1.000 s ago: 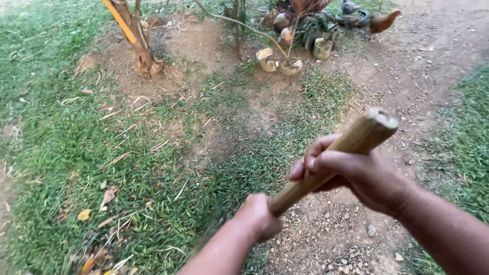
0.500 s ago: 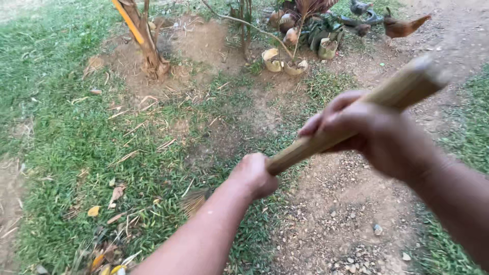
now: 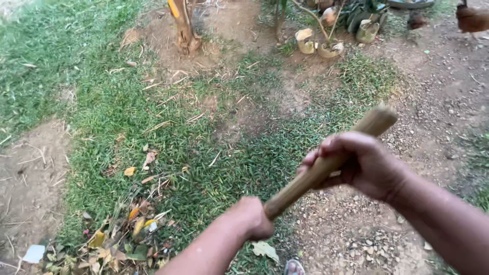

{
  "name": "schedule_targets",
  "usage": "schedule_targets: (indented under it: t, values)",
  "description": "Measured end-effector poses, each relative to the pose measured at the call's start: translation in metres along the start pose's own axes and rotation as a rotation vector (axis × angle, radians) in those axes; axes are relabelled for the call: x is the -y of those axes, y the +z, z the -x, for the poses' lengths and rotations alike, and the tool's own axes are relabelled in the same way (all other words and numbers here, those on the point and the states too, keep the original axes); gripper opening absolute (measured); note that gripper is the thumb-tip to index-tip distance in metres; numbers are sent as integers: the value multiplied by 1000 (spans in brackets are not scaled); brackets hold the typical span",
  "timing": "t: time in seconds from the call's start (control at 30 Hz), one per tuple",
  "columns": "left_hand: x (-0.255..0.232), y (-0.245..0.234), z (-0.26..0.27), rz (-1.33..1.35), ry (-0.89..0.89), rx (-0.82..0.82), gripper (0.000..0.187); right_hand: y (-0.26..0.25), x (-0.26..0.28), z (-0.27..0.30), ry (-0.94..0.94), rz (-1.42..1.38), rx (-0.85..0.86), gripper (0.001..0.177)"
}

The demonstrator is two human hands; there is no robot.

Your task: The person sweeps dry leaves, trash, and debris along an outdoor dirt path and ground using a broom.

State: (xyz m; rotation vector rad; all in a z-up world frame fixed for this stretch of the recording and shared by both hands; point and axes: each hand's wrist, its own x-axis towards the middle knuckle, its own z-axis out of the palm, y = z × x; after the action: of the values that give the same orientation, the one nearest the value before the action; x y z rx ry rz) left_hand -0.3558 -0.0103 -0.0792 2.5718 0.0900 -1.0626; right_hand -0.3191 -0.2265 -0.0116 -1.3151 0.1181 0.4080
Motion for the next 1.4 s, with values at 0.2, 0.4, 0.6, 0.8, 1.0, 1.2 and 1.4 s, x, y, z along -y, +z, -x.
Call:
schedule_targets:
  t: [0.2, 0.4, 0.6, 0.8, 1.0, 1.2, 1.4]
  values:
    - [-31, -41, -1, 55, 202, -262, 38, 13, 55, 53, -376, 244, -3, 15]
    - [-15, -7, -28, 190, 369, -326, 32, 34, 14, 67, -483, 661, -67, 11]
    - [13, 37, 5, 42, 105, -78, 37, 22, -27, 56, -201, 158, 137, 17]
    - [-66, 39, 53, -30, 189, -146, 45, -56, 19, 109, -269, 91, -83, 14]
    - [-171, 54, 67, 32, 431, -296, 43, -113, 71, 189, -521, 257, -141, 15]
    - [-197, 82, 57, 106, 497, -162, 38, -129, 59, 200, -580, 546, -148, 16]
    - [-153, 102, 82, 20, 195, 68, 38, -146, -2, 170, -222, 57, -117, 11]
